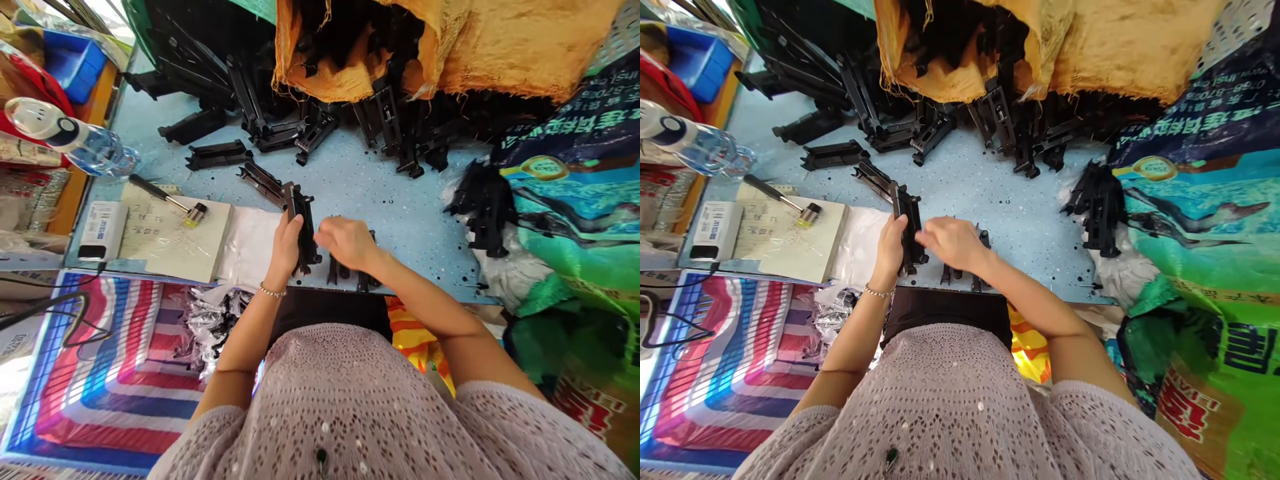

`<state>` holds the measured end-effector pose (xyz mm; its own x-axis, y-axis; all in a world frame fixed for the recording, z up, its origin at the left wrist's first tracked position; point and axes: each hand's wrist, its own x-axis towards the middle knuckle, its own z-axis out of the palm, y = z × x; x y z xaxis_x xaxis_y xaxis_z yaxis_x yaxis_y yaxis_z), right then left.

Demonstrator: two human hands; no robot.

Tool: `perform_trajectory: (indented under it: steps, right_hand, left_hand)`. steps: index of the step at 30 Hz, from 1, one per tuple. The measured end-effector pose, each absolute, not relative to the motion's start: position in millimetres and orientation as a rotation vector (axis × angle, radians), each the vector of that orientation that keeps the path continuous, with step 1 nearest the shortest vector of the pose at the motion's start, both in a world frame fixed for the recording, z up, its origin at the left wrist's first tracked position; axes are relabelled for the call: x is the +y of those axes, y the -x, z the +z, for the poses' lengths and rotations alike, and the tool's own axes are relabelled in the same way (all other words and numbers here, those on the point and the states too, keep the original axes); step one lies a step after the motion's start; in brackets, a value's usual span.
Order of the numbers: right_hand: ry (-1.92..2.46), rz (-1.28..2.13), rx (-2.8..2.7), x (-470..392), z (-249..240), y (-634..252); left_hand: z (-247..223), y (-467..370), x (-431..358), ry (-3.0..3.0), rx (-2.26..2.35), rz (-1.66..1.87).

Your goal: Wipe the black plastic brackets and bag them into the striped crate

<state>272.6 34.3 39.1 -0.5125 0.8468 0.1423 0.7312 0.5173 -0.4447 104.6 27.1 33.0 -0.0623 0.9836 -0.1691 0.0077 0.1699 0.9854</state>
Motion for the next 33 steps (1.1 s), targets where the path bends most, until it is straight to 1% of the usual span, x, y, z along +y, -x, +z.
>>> perform_trajectory:
  steps: [2,4,7,10,12,14,16,18,20,22,24,26,30,33]
  right_hand:
    - [1.126,0.431,-2.518,15,36,-273]
    - [1.084,0.418,-2.562,8,35,-275]
    - [1.236,0.444,-2.518,30,44,-269]
    - [1.445,0.395,-2.403,80,51,-238]
    - [1.560,0.372,-2.395,117,47,-209]
    - [1.671,0.445,-2.453,145,39,-184]
    - [1.767,0.541,-2.473,156,34,-172]
    - [1.787,0.517,-2.440,144,35,-176]
    - [1.672,0.384,-2.430,114,42,-190]
    - [1.447,0.323,-2.475,78,52,-209]
    - [1.259,0.406,-2.465,52,59,-228]
    - [1.231,0.499,-2.318,45,62,-244]
    - [1.260,0.566,-2.072,74,54,-260]
    - [1.228,0.918,-2.007,89,48,-261]
  left_hand:
    - [28,-97,32,-1.110,1.363,1.090]
    - [19,-94,32,-1.206,1.383,1.017]
    - [2,-102,25,-1.391,1.506,0.832]
    - [-8,-124,11,-1.534,1.697,0.549]
    - [-8,-137,3,-1.629,1.778,0.393]
    - [-6,-140,1,-1.674,1.787,0.346]
    - [-2,-129,6,-1.592,1.732,0.499]
    - [3,-110,19,-1.339,1.617,0.851]
    - [8,-93,34,-1.009,1.439,1.200]
    - [15,-82,45,-0.790,1.316,1.388]
    - [22,-81,48,-0.735,1.249,1.409]
    - [30,-85,41,-0.747,1.166,1.337]
    - [39,-100,19,-0.753,0.994,1.164]
    - [40,-105,13,-0.738,0.991,1.153]
